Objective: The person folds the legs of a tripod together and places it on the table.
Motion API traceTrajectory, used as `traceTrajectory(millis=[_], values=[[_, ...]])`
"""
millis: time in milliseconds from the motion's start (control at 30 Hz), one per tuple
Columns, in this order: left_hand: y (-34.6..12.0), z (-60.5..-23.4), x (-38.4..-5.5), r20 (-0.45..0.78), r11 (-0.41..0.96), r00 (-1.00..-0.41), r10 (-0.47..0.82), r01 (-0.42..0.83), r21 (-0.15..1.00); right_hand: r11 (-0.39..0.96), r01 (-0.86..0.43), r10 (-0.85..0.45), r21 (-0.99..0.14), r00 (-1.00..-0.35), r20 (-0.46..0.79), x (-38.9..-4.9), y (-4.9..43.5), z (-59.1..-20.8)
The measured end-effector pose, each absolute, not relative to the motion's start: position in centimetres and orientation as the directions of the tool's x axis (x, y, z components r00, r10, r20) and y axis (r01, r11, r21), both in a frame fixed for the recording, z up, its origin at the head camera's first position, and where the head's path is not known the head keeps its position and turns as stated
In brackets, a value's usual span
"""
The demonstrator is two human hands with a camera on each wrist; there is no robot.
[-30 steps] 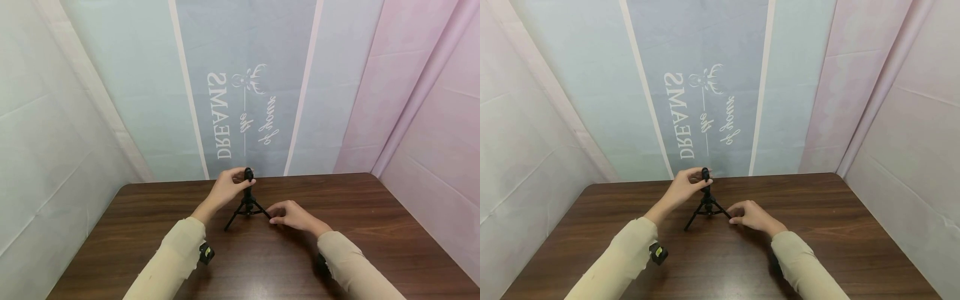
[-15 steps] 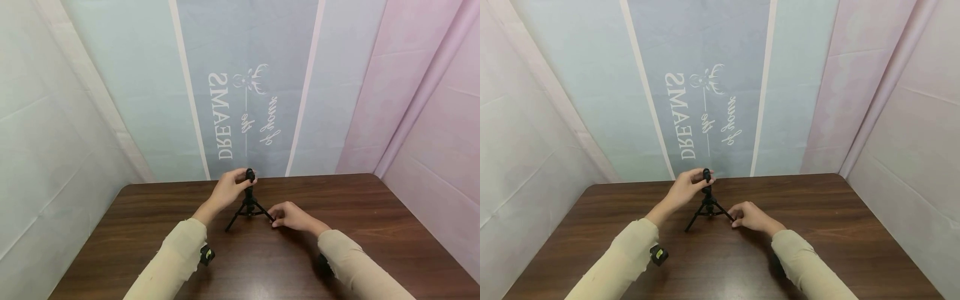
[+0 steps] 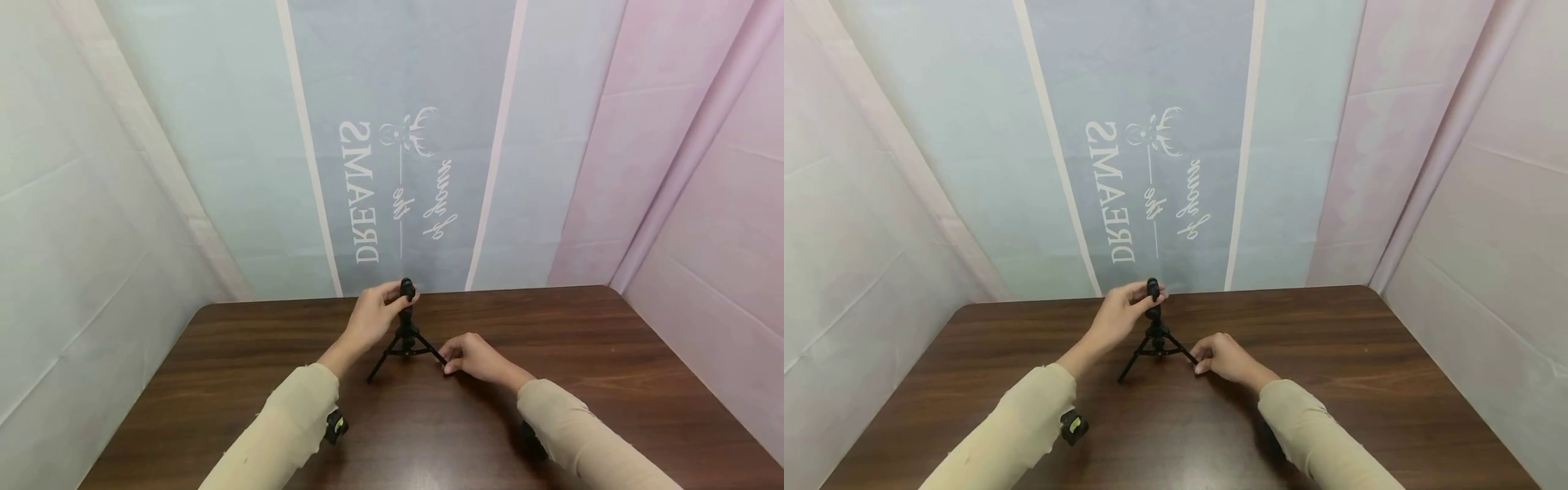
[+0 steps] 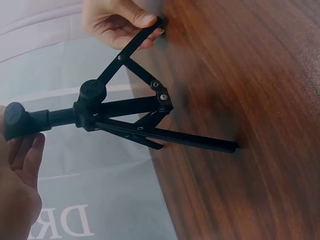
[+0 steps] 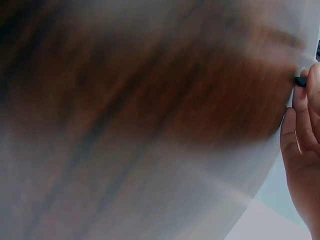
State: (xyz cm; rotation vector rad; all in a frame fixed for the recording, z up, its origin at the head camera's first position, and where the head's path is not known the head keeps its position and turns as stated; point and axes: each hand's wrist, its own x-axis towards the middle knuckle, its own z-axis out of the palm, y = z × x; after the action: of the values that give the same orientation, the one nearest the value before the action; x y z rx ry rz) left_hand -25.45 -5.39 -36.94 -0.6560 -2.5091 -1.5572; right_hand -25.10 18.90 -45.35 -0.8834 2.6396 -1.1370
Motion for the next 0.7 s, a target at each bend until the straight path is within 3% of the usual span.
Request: traceTrajectory(millis=[467, 700], values=[[-4.5, -37.7, -24.8, 0.379, 0.397, -0.910, 0.167, 0.414, 0.819, 0.581, -0.450, -0.499, -0.678, -0.855, 0.140, -24.8, 17.9, -45.6], [-3.8, -37.8, -24.7, 0.380, 0.346, -0.908, 0.176, 0.418, 0.840, 0.543, -0.432, -0.475, -0.720, -0.865, 0.162, -24.8, 17.4, -45.8]])
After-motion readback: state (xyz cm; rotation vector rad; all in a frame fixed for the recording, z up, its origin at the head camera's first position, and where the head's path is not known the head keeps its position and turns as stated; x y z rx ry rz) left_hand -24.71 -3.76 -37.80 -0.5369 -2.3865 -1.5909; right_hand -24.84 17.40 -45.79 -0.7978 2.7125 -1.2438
